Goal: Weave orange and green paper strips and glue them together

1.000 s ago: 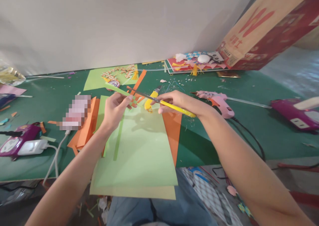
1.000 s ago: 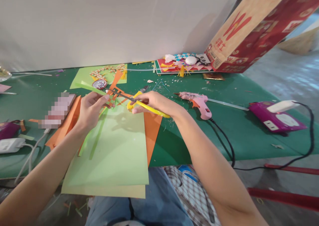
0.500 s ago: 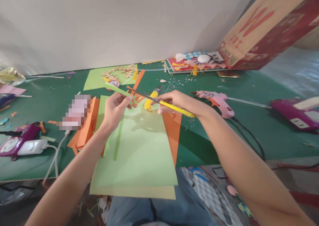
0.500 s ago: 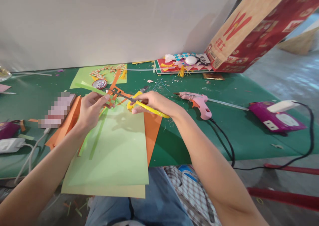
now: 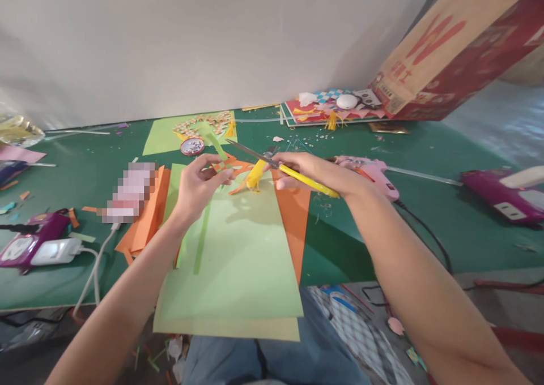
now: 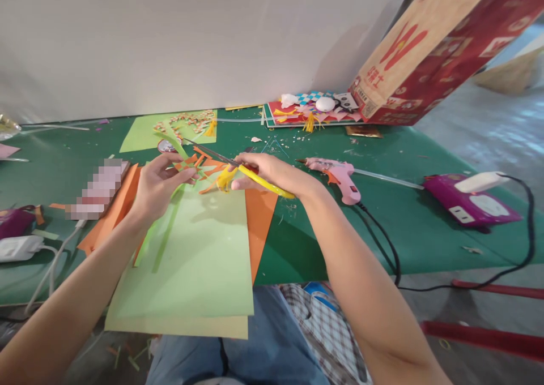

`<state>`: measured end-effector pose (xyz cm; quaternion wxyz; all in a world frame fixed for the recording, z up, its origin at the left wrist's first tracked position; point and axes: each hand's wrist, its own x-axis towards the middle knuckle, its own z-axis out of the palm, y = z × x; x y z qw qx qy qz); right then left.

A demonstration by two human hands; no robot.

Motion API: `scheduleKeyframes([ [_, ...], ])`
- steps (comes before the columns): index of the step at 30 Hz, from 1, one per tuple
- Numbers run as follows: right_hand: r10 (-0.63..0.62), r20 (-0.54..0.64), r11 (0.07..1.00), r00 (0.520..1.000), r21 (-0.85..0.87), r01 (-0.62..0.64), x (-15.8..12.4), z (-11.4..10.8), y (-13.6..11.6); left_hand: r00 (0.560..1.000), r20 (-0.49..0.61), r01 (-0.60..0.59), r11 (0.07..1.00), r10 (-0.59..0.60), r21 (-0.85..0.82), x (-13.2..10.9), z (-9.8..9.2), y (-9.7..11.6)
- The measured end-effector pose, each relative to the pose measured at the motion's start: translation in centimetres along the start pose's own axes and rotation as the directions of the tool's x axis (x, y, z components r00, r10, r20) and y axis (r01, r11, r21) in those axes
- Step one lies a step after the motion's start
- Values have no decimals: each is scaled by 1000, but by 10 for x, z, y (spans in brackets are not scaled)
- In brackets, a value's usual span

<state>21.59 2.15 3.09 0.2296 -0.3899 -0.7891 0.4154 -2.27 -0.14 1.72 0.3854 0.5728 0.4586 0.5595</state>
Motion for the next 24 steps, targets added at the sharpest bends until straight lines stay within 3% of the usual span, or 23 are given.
scheduleKeyframes([
  [9,80,61,976,995,-206,-66,-4,-13,-4,996,83,15,1000,-15,3,0,-3,2],
  [24,78,131,986,988,-158,-57,-1,-4,-5,991,119,43,986,-63,163,-2,0,2],
])
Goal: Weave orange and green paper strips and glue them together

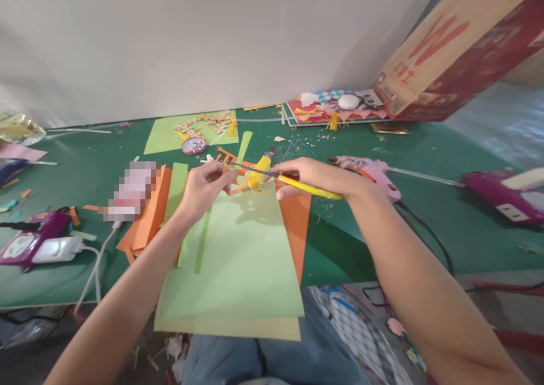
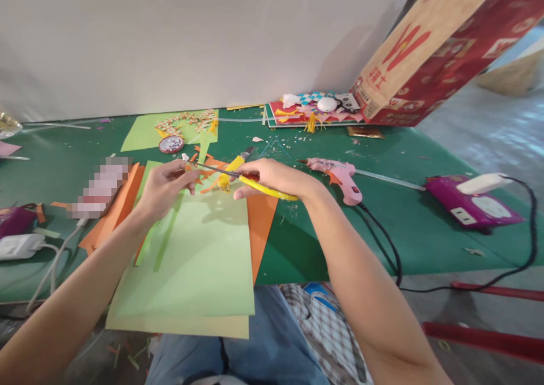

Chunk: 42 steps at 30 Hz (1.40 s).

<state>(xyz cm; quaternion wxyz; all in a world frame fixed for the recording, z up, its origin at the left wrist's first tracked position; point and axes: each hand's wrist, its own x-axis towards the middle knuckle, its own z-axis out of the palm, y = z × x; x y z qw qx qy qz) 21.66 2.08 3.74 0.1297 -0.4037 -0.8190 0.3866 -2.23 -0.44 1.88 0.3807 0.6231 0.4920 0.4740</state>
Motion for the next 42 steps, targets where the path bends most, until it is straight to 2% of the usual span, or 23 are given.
scheduleKeyframes([
  [5,1,1,1000,1000,14,-1,0,1,0,999,33,-8,1000,8,-2,0,0,-1],
  [18,8,2,1000,1000,-4,-8,1,2,-2,998,41,50,999,-49,-21,0,3,1],
  [27,14,4,1000,1000,5,-14,1,3,-3,998,56,42,999,-40,-34,-1,3,3],
  [42,52,-59,999,997,-5,-53,3,3,0,999,47,26,1000,-25,-18,-1,2,2],
])
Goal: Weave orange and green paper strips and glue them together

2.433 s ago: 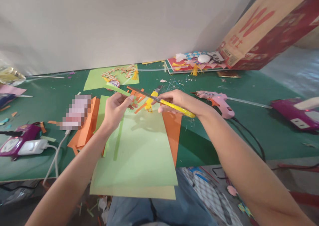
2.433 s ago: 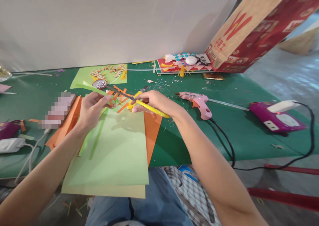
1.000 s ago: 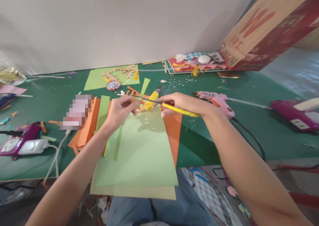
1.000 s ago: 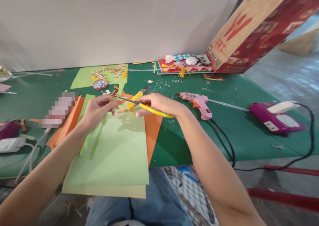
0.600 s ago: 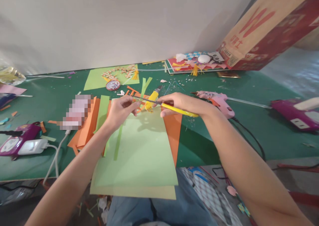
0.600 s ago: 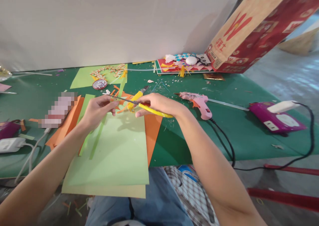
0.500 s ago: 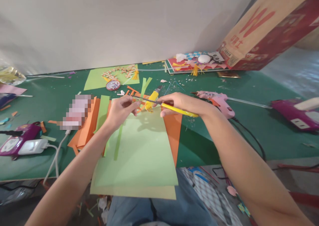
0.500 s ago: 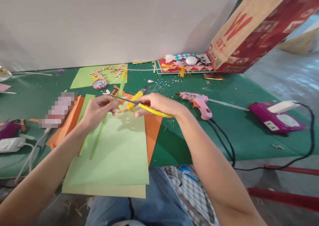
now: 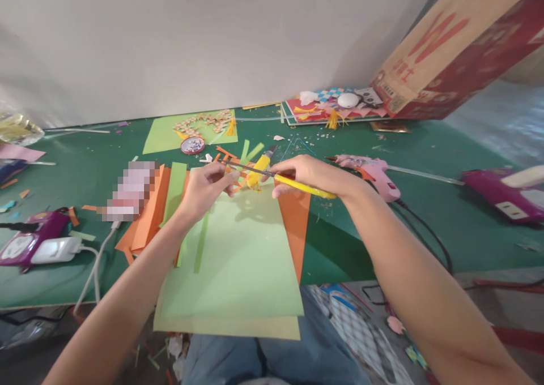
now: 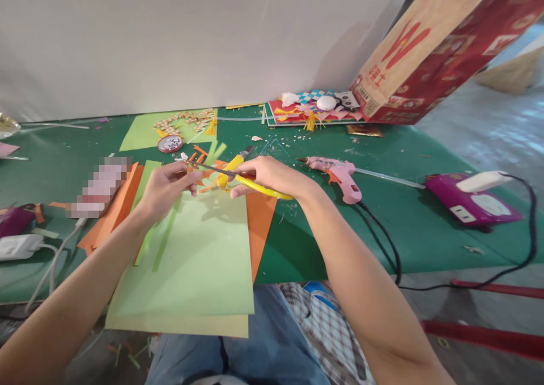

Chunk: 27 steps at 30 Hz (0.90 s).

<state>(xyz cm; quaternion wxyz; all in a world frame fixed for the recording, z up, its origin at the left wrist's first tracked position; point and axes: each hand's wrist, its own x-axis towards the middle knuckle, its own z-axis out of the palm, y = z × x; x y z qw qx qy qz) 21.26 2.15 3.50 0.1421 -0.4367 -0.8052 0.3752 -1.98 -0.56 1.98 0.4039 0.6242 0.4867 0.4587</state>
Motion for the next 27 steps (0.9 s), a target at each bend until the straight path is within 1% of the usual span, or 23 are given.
scheduleKeyframes([
  [3,-62,-14,997,998,44,62,0,-1,5,1000,-2,-6,1000,7,6,1,-1,-1],
  [5,-114,-52,990,992,73,118,0,0,8,999,-26,-22,1000,22,-10,2,-2,-3],
  [6,-123,-76,988,989,88,130,0,0,9,999,-45,-28,999,27,-30,2,-2,-4],
  [8,-100,-103,987,990,114,112,-1,1,10,996,-88,-36,996,28,-84,3,-3,-4],
  [11,-58,-66,986,996,150,67,-1,2,6,992,-128,-17,987,-4,-158,3,-3,-3],
  [15,-84,9,985,996,153,82,-2,3,-2,989,-138,23,976,-54,-216,4,-2,0],
  [19,-143,3,984,990,108,142,-2,6,-4,990,-127,38,975,-67,-218,4,-2,0],
  [23,-121,14,988,992,93,120,1,9,-2,990,-118,45,971,-74,-235,4,-1,0],
  [27,-112,2,990,994,91,111,3,10,0,993,-96,46,971,-70,-235,4,-1,0],
])
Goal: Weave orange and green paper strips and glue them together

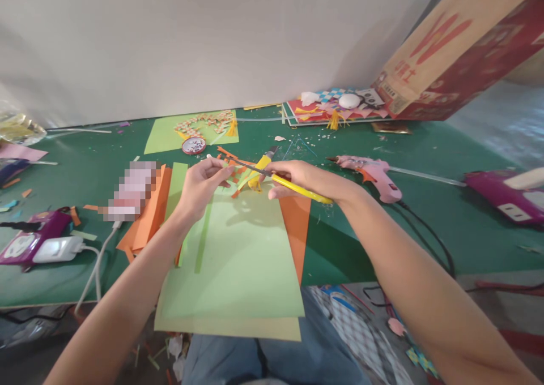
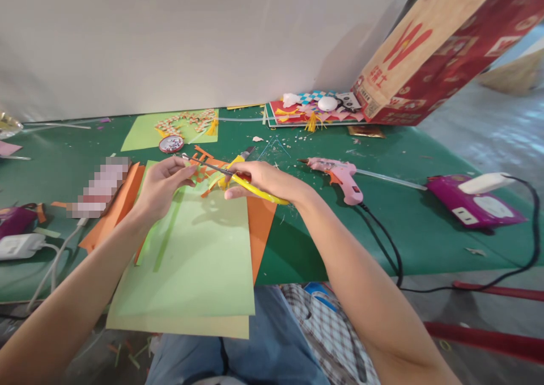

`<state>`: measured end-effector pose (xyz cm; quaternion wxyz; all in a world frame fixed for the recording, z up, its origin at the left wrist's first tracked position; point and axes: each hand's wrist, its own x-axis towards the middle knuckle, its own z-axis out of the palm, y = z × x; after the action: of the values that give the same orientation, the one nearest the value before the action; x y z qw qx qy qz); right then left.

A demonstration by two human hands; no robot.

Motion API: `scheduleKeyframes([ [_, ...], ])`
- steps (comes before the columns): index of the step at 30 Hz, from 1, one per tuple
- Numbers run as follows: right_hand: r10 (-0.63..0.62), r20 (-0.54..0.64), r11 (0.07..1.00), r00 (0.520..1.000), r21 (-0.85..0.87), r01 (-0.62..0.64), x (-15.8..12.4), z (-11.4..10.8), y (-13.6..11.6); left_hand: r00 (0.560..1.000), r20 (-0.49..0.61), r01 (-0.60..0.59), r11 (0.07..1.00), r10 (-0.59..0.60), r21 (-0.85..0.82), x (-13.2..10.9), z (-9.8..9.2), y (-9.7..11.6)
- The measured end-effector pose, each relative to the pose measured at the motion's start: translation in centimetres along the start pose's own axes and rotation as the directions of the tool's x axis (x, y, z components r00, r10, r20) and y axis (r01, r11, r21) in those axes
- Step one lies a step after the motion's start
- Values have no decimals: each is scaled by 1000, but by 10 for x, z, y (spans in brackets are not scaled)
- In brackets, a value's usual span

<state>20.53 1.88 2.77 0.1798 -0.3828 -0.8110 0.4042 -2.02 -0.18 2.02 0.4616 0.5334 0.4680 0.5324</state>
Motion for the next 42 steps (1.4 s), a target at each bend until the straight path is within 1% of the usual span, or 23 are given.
scheduleKeyframes([
  [8,4,-9,1000,1000,-8,-4,1,2,1,999,36,11,999,-12,32,0,1,-2],
  [13,-10,-21,1000,1000,-9,9,1,2,0,999,31,16,999,-17,31,-1,3,-1],
  [26,3,-35,1000,999,-9,-3,1,3,-1,999,30,9,999,-10,32,-1,2,-3],
  [32,7,-54,999,999,-34,-8,1,3,-1,999,27,19,999,-20,30,-1,3,-2],
  [38,72,-83,993,994,-86,-79,2,3,-4,999,22,28,999,-29,35,-1,3,-2],
  [40,51,-109,997,993,-60,-58,1,2,-3,999,21,26,999,-27,47,-2,3,-2],
  [42,-6,-139,1000,990,-11,5,1,2,0,1000,21,22,998,-23,55,-2,3,-2],
])
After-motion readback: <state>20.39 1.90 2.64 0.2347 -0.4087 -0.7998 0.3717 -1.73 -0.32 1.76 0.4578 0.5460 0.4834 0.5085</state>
